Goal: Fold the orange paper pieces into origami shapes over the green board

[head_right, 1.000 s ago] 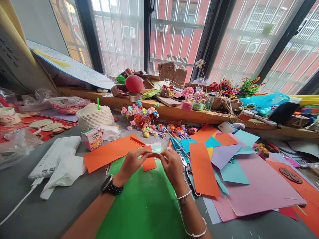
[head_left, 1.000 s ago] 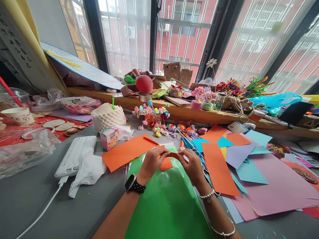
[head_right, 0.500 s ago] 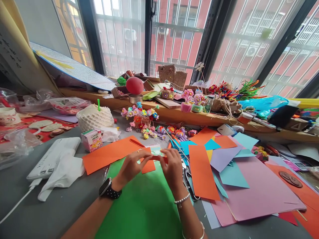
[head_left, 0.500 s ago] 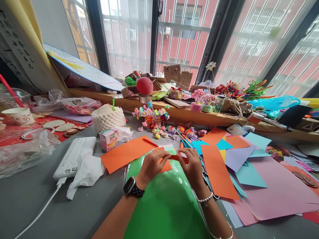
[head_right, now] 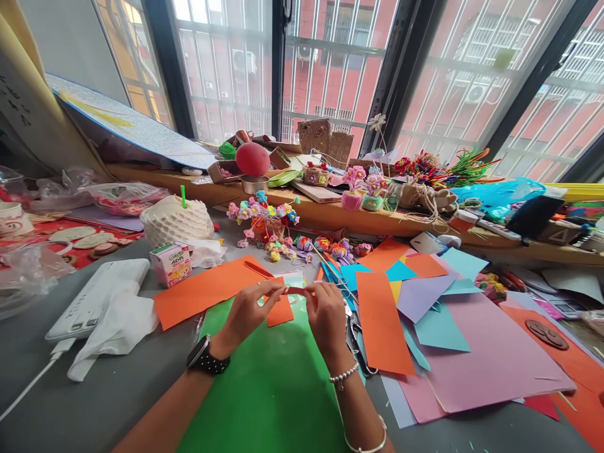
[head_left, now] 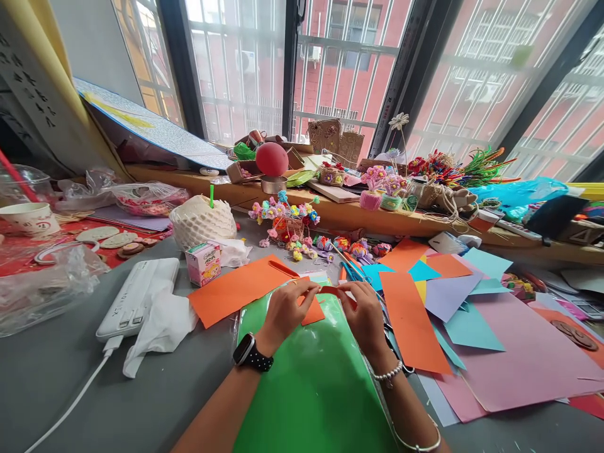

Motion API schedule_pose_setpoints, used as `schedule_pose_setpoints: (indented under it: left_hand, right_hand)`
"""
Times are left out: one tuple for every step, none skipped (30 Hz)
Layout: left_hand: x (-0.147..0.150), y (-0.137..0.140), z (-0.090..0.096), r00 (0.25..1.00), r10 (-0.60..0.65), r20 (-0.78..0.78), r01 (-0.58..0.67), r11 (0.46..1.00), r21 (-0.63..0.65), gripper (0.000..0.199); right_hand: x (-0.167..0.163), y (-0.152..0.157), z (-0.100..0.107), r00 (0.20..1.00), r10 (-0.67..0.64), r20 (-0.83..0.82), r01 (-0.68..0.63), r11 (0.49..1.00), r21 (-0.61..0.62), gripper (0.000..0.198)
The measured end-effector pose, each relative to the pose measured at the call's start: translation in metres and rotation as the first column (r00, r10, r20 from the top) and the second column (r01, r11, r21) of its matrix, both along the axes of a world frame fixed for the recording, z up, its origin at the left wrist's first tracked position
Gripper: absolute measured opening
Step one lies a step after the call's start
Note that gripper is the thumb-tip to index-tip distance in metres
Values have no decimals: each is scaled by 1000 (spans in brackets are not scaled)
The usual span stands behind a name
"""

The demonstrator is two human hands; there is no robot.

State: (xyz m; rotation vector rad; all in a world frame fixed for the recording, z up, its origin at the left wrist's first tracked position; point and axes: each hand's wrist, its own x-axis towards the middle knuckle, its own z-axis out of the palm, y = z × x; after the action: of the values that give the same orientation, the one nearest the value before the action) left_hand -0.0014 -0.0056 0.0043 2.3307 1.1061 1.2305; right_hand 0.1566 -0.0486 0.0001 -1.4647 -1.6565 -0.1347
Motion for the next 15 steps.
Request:
schedule_pose_setpoints:
  left_hand:
    - [0, 1, 0, 1000, 25, 17, -24, 1000, -18, 14]
    - [0, 1, 0, 998, 48, 36, -47, 998, -32, 15]
    - [0, 1, 0, 996, 64, 54, -62, 997, -43, 15]
    - [0, 2, 0, 995, 68, 70, -64, 996, -55, 15]
    - [1, 1, 0, 995, 59, 86, -53, 996, -66, 15]
    - [2, 1, 1, 994, 32, 103, -24, 996, -82, 17]
    - [3, 0, 1, 993, -10, 121, 23, 994, -106, 20]
    - [4, 0, 1, 988, -55, 143, 75, 988, -136, 21]
    - [5, -1, 1, 981, -97, 167, 126, 976, -175, 19]
    - [5, -2, 2, 972, -128, 195, 170, 960, -220, 16]
    - [5, -2, 2, 963, -140, 228, 201, 942, -269, 15]
    - [5, -1, 3, 955, -133, 266, 217, 923, -318, 16]
    - [4, -1, 4, 945, -107, 310, 222, 904, -365, 17]
    - [3, 0, 5, 931, -69, 358, 221, 887, -405, 18]
    - [1, 1, 6, 915, -27, 403, 218, 873, -437, 19]
  right_hand:
    - [3, 0, 0, 1000, -28, -10, 28, 1000, 4, 11]
    - [5, 1, 0, 998, -49, -28, 49, 999, 3, 11]
    - [6, 1, 0, 997, -54, -48, 54, 999, -4, 12]
    - [6, 1, 0, 997, -42, -67, 42, 999, -14, 12]
    - [5, 0, 1, 996, -19, -83, 17, 1000, -25, 12]
    - [2, 0, 2, 996, 14, -93, -18, 999, -35, 12]
    - [0, 0, 3, 993, 52, -102, -56, 997, -46, 11]
    - [-3, -1, 4, 990, 87, -112, -94, 994, -60, 11]
    - [-6, -1, 5, 985, 115, -125, -125, 989, -77, 11]
    - [-7, -1, 5, 981, 134, -144, -149, 983, -102, 11]
    - [-8, -1, 6, 977, 138, -165, -160, 979, -128, 12]
    - [-7, -1, 6, 974, 127, -187, -157, 976, -153, 12]
    - [-6, -1, 7, 972, 102, -210, -141, 974, -176, 13]
    - [-3, -1, 7, 971, 71, -227, -117, 973, -197, 13]
    - [1, -1, 7, 969, 35, -243, -89, 973, -213, 14]
